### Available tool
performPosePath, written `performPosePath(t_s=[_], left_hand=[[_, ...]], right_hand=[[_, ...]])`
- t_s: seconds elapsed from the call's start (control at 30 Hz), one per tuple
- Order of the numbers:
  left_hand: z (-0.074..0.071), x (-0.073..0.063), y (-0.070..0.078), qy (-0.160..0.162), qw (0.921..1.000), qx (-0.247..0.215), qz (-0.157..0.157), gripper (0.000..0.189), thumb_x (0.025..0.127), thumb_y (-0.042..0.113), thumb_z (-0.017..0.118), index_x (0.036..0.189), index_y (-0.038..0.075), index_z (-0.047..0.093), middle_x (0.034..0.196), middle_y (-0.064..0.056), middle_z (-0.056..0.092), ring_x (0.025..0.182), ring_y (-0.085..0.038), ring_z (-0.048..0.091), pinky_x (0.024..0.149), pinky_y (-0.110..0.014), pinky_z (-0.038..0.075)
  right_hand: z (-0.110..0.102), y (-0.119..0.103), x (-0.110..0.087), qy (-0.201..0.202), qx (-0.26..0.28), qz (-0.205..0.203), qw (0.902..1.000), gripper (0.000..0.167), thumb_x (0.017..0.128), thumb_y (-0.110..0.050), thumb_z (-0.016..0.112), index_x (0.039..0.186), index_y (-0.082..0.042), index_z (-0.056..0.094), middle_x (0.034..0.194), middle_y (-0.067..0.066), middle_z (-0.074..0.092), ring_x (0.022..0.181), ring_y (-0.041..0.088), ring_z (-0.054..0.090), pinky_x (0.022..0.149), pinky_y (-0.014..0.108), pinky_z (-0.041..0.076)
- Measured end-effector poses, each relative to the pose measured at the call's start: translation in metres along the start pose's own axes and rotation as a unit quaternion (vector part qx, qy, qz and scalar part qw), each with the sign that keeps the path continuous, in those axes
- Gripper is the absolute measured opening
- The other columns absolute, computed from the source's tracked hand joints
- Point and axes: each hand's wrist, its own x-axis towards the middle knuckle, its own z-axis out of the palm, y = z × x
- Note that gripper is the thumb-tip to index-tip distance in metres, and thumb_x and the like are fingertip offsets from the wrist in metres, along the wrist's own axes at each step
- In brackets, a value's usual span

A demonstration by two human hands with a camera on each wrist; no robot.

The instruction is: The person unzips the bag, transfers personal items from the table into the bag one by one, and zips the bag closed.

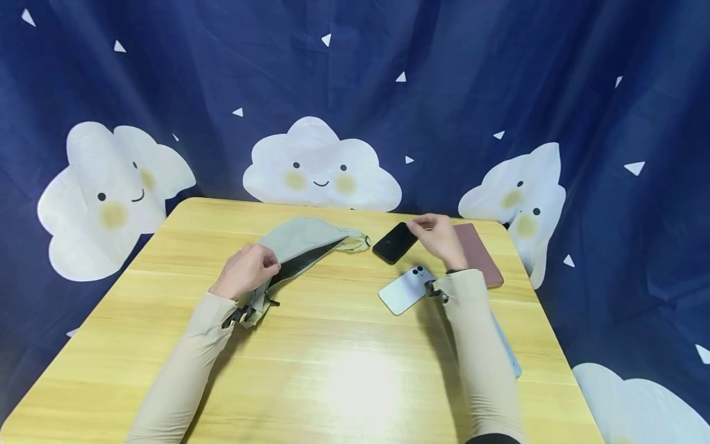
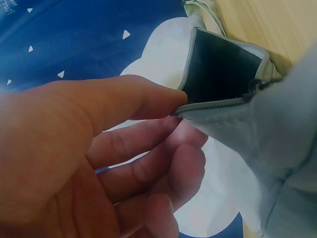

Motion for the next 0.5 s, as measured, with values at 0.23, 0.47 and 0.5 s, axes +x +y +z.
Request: performPosePath(t_s=[0.23, 0.47, 0.5], left_hand=[[-0.001, -0.001, -0.001, -0.002, 1.0000, 0.002, 0.000, 0.011, 0.089, 0.021, 0.070, 0.084, 0.015, 0.077, 0.084, -0.001, 0.076, 0.074, -0.023, 0.069, 0.064, -0.045, 0.053], [-0.002, -0.001, -0.001, -0.004, 1.0000, 0.003, 0.001, 0.010, 0.089, 0.021, 0.070, 0.083, 0.016, 0.077, 0.085, -0.001, 0.076, 0.074, -0.023, 0.069, 0.064, -0.045, 0.053], [-0.002, -0.001, -0.001, -0.004, 1.0000, 0.004, 0.001, 0.010, 0.089, 0.021, 0.070, 0.083, 0.016, 0.077, 0.084, -0.001, 0.076, 0.074, -0.023, 0.069, 0.064, -0.045, 0.053]], right_hand=[[-0.046, 0.015, -0.015, 0.024, 0.011, 0.076, 0.9968, 0.057, 0.099, -0.050, 0.061, 0.135, -0.006, 0.064, 0.131, 0.018, 0.069, 0.118, 0.028, 0.063, 0.096, 0.033, 0.048], [-0.081, 0.044, -0.013, 0.049, -0.073, 0.024, 0.9958, 0.053, 0.103, -0.037, 0.055, 0.135, 0.004, 0.062, 0.130, 0.032, 0.066, 0.119, 0.044, 0.064, 0.094, 0.036, 0.049], [-0.084, 0.048, -0.013, 0.049, -0.076, 0.026, 0.9955, 0.054, 0.103, -0.036, 0.055, 0.136, 0.006, 0.061, 0.131, 0.034, 0.065, 0.120, 0.046, 0.063, 0.096, 0.041, 0.050]])
